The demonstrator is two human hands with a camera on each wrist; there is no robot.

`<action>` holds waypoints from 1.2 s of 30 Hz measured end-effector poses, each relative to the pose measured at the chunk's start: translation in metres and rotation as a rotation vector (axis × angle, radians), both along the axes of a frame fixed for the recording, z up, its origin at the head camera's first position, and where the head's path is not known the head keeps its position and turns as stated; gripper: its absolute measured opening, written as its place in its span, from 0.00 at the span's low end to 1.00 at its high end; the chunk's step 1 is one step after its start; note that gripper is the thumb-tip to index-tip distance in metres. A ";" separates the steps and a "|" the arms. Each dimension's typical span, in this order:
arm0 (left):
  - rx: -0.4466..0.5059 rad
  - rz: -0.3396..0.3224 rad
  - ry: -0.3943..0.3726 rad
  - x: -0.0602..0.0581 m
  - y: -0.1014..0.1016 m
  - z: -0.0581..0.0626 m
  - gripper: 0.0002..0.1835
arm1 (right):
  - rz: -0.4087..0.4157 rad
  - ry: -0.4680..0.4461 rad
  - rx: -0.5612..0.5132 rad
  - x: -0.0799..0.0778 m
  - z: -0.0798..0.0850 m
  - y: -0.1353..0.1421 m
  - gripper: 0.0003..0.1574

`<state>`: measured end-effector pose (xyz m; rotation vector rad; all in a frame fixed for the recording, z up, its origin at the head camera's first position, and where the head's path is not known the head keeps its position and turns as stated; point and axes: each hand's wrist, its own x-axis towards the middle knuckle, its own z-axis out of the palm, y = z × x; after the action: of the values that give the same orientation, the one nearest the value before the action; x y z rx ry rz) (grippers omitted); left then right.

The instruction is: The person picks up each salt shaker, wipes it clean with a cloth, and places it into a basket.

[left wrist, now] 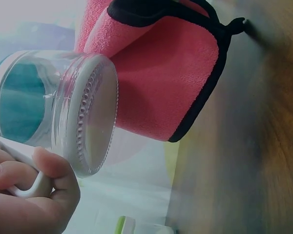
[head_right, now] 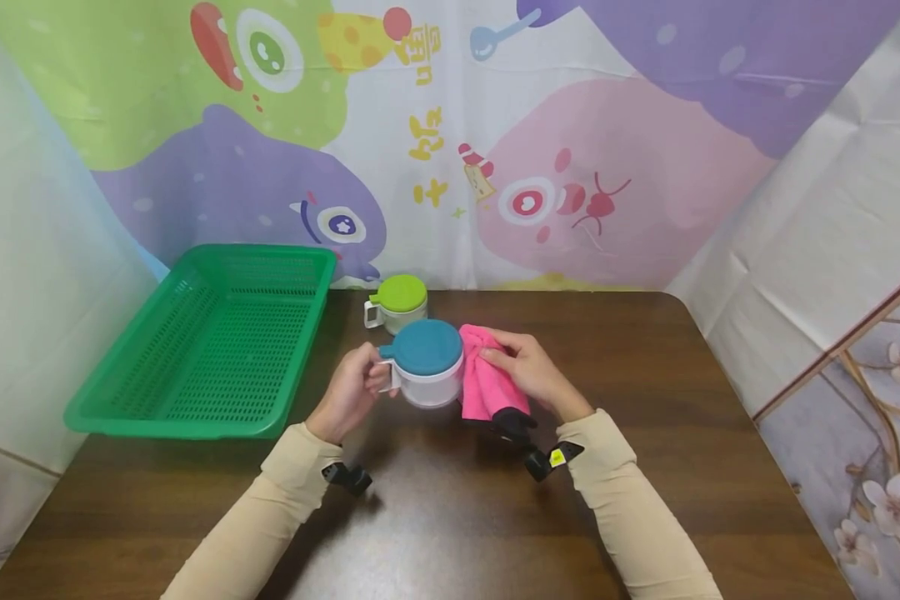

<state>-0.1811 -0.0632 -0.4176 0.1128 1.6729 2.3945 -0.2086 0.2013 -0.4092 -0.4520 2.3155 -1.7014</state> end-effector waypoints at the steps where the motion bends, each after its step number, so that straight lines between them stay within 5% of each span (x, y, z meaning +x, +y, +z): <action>1: -0.001 -0.002 0.000 0.000 0.000 0.000 0.18 | 0.004 0.002 0.003 0.000 0.000 0.000 0.29; 36: 0.031 -0.170 0.021 -0.002 -0.009 0.008 0.20 | 0.125 0.027 0.053 -0.020 0.010 -0.003 0.28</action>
<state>-0.1831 -0.0722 -0.4097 0.2746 1.5673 2.3003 -0.2290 0.1985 -0.3995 -0.5999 2.2930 -1.5815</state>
